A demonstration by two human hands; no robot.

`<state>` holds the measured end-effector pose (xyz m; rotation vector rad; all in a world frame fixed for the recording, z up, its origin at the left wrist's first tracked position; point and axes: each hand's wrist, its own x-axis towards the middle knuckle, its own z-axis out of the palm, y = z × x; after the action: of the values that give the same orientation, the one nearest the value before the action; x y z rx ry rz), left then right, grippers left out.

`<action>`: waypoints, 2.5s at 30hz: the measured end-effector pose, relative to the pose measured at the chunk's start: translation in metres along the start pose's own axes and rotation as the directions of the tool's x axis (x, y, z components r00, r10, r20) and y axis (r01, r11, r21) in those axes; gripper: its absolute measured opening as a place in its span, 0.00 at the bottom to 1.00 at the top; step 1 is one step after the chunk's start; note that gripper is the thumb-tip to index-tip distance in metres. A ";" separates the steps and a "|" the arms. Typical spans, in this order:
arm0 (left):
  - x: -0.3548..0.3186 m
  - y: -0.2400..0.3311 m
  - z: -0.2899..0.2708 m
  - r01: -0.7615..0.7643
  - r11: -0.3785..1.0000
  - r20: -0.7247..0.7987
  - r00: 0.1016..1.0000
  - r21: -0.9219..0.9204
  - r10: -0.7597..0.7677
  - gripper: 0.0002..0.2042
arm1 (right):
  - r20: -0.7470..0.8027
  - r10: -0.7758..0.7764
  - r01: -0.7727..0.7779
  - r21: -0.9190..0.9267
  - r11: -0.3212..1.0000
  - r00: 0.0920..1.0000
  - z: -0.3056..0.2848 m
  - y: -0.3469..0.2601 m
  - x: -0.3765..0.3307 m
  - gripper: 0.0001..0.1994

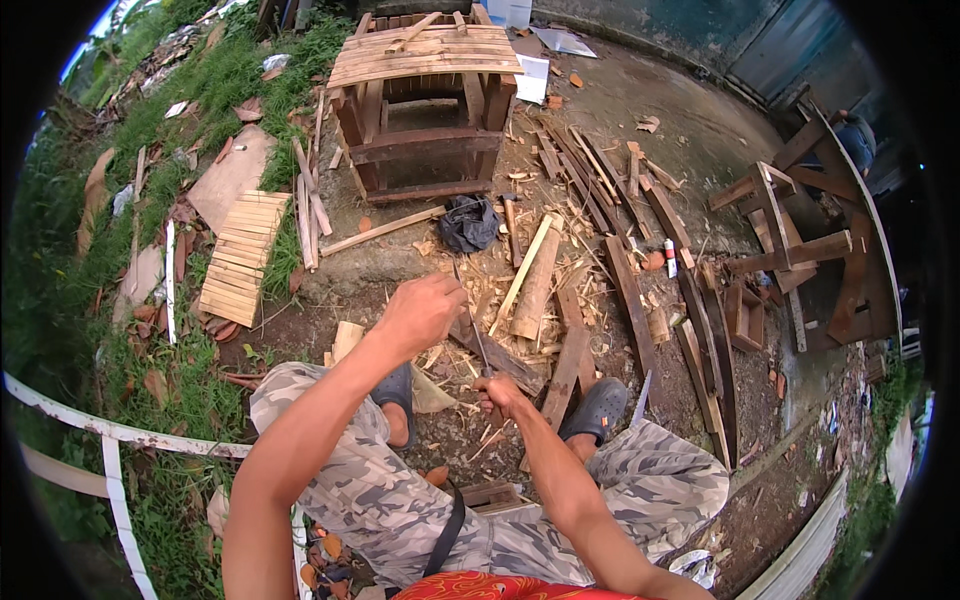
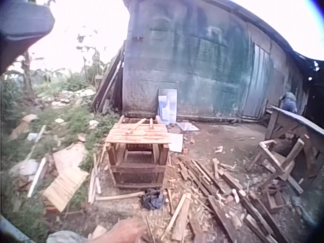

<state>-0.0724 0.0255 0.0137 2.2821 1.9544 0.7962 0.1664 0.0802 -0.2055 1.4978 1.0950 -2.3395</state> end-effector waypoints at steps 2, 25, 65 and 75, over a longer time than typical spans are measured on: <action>-0.005 -0.001 0.000 0.082 0.996 0.056 0.995 0.031 -0.083 0.07 | 0.274 0.067 -0.218 0.569 0.793 0.959 0.000 0.006 -0.005 0.15; 0.001 0.001 0.031 0.426 0.737 -0.121 0.819 -0.525 -0.560 0.12 | -0.527 -0.125 -0.220 -0.542 0.811 0.841 -0.035 0.151 -0.034 0.26; 0.098 -0.093 0.356 0.623 0.778 0.435 0.682 0.073 -0.588 0.20 | -0.704 -0.456 -0.443 -0.703 0.556 0.544 -0.140 -0.164 -0.327 0.19; 0.090 -0.074 0.379 0.676 0.719 0.474 0.585 0.164 -0.658 0.28 | -0.737 -0.393 -0.484 -0.665 0.568 0.550 -0.141 -0.168 -0.331 0.18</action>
<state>0.0168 0.2374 -0.3090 1.2934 2.2077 0.1133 0.3482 0.2119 0.1221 2.0765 1.8987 -0.5084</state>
